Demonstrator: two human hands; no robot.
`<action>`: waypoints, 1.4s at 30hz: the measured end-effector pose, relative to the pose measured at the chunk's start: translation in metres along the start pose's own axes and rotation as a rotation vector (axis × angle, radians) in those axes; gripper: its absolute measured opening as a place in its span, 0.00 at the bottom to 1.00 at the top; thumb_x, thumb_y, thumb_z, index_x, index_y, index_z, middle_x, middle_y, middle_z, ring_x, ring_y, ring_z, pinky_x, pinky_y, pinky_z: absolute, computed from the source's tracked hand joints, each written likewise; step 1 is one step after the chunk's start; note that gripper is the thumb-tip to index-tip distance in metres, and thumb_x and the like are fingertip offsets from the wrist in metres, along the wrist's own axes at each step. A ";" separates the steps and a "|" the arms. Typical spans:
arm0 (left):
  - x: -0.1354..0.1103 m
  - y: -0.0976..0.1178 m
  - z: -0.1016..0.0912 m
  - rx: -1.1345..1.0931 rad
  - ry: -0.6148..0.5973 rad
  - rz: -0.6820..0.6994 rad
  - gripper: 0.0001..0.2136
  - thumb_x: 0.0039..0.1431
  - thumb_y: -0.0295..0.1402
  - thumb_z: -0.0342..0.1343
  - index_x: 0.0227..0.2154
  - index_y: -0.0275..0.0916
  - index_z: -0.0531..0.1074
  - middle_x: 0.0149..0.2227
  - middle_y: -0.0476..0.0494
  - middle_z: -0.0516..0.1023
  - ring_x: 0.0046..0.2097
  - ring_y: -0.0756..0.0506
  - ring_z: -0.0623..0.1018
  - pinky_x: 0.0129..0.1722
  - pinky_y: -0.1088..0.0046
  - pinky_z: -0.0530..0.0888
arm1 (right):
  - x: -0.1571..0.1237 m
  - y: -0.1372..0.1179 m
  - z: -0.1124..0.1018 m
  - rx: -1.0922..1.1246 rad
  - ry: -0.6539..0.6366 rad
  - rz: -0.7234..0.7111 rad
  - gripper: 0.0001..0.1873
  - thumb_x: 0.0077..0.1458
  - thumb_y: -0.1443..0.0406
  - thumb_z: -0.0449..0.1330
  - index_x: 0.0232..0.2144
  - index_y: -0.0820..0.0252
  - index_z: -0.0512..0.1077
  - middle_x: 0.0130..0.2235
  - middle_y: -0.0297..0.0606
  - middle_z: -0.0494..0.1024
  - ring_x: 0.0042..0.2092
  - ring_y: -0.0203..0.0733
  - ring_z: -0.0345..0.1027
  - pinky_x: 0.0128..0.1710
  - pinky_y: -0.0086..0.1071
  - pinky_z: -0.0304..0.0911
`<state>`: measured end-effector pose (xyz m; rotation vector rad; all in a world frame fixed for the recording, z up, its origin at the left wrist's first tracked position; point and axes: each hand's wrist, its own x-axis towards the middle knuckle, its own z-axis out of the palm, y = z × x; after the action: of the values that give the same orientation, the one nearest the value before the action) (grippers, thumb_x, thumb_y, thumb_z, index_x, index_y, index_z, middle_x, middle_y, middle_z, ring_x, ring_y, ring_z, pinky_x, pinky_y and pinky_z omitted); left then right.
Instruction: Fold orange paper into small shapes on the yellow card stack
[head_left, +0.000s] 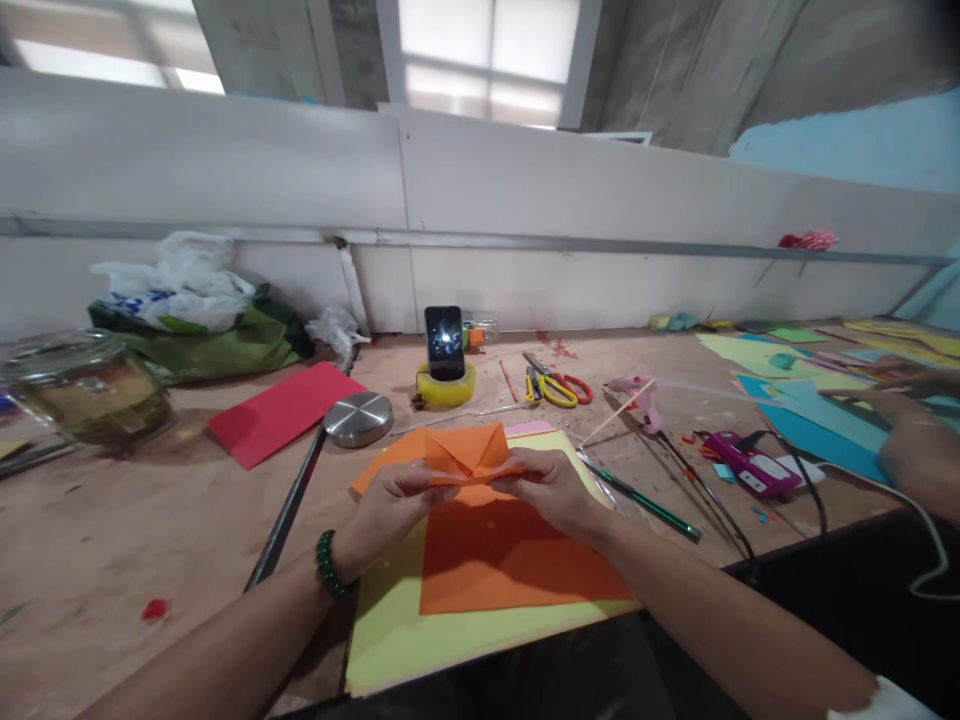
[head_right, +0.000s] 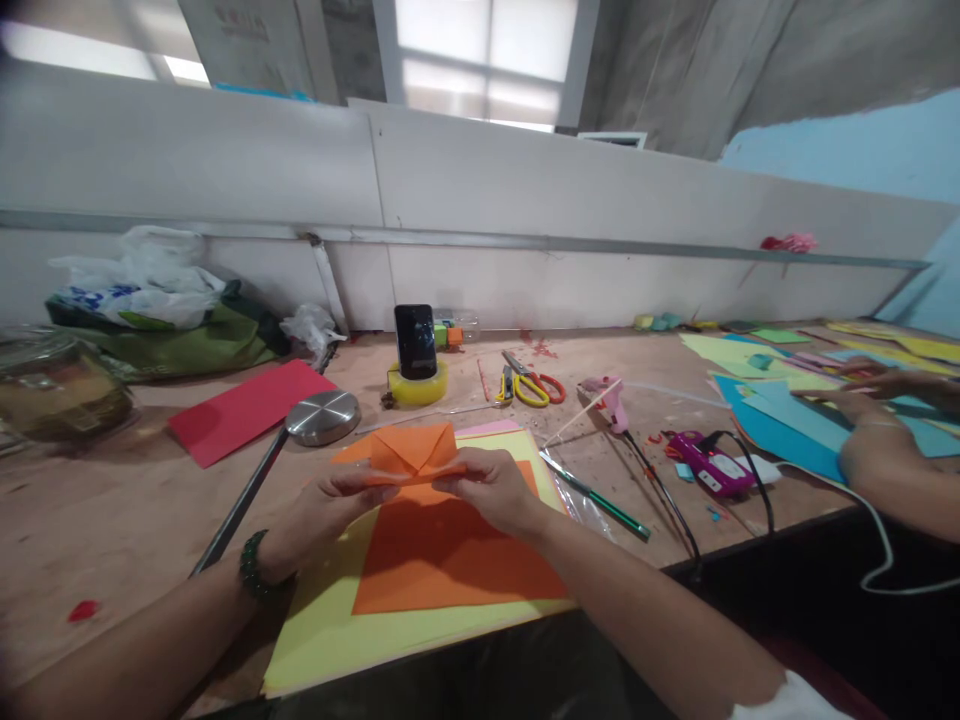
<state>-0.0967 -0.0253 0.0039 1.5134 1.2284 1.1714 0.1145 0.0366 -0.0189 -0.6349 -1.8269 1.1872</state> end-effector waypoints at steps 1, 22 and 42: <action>-0.001 0.001 0.002 -0.041 0.000 -0.022 0.08 0.45 0.40 0.65 0.25 0.41 0.82 0.28 0.44 0.81 0.32 0.44 0.75 0.33 0.71 0.71 | 0.000 -0.002 0.001 0.024 -0.010 0.033 0.08 0.49 0.60 0.65 0.28 0.59 0.79 0.28 0.35 0.78 0.30 0.37 0.70 0.31 0.30 0.66; -0.003 0.004 0.020 -0.367 0.184 -0.123 0.36 0.41 0.36 0.68 0.53 0.41 0.59 0.27 0.53 0.77 0.32 0.46 0.79 0.34 0.70 0.74 | 0.004 -0.005 0.007 0.295 0.073 0.221 0.36 0.41 0.59 0.71 0.50 0.55 0.59 0.28 0.29 0.78 0.27 0.37 0.74 0.31 0.34 0.71; -0.002 0.002 0.014 -0.281 0.001 -0.303 0.14 0.41 0.42 0.68 0.23 0.34 0.79 0.25 0.45 0.79 0.28 0.48 0.75 0.28 0.75 0.71 | 0.000 -0.007 0.011 0.371 -0.049 0.447 0.21 0.39 0.53 0.71 0.34 0.59 0.79 0.31 0.36 0.80 0.30 0.38 0.74 0.25 0.27 0.72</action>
<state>-0.0828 -0.0285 0.0020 1.0786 1.1887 1.0884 0.1054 0.0291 -0.0148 -0.8239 -1.4820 1.7975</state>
